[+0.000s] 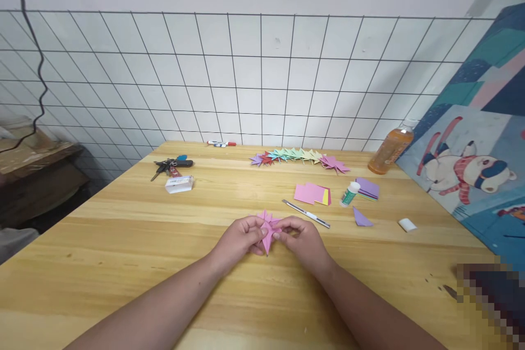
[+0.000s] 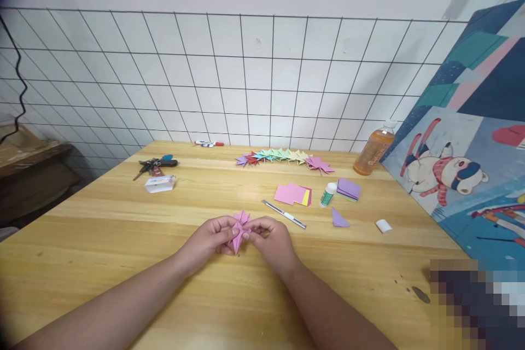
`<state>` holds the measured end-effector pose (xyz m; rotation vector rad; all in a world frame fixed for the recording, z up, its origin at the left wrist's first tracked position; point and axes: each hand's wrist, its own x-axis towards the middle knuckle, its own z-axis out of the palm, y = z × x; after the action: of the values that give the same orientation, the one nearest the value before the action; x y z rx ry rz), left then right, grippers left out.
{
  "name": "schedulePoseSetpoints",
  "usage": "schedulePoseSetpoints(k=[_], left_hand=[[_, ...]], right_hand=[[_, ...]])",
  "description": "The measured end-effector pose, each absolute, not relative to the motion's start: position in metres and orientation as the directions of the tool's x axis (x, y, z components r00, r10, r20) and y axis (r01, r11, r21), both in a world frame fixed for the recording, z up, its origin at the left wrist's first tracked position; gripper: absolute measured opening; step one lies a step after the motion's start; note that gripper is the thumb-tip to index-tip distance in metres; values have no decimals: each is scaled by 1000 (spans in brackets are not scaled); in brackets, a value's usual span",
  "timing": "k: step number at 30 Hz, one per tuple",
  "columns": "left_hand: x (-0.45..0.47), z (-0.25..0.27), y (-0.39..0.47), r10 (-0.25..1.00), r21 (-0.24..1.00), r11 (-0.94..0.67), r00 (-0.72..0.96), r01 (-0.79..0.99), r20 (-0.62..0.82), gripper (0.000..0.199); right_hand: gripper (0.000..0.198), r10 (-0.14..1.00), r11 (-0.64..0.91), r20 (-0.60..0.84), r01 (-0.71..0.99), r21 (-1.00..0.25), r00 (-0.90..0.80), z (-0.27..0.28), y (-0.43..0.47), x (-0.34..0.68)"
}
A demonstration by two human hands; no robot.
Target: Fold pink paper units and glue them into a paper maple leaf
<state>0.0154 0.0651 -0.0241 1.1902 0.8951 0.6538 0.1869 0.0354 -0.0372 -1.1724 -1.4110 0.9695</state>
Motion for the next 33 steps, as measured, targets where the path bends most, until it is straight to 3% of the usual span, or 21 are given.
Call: schedulePoseSetpoints(k=[8,13,16,21,24,27,30,33], left_hand=[[15,-22,65,817,962,271,523,23,-243,32],[14,-26,66,817,963,270,530,0,-229,29],[14,-25,66,816,964,266,530,6,-229,29],[15,-23,64,814,965,263,533,15,-230,33],[16,-24,64,817,963,271,527,8,-234,33],[15,-25,65,823,960,280,514,0,-240,32],[15,-24,65,819,961,277,525,-7,-232,31],[15,-23,65,816,961,277,529,-3,-233,31]], right_hand=[[15,893,447,442,290,-846,-85,-36,34,191],[19,892,437,434,497,-750,-128,-31,28,190],[11,876,459,464,526,-716,-134,-30,27,190],[13,877,456,457,553,-697,-147,-29,27,191],[22,917,377,387,534,-757,-99,-31,28,190],[17,947,298,320,416,-859,-17,-36,30,190],[9,936,344,350,297,-891,-34,-39,32,191],[11,909,413,412,295,-862,-69,-37,33,192]])
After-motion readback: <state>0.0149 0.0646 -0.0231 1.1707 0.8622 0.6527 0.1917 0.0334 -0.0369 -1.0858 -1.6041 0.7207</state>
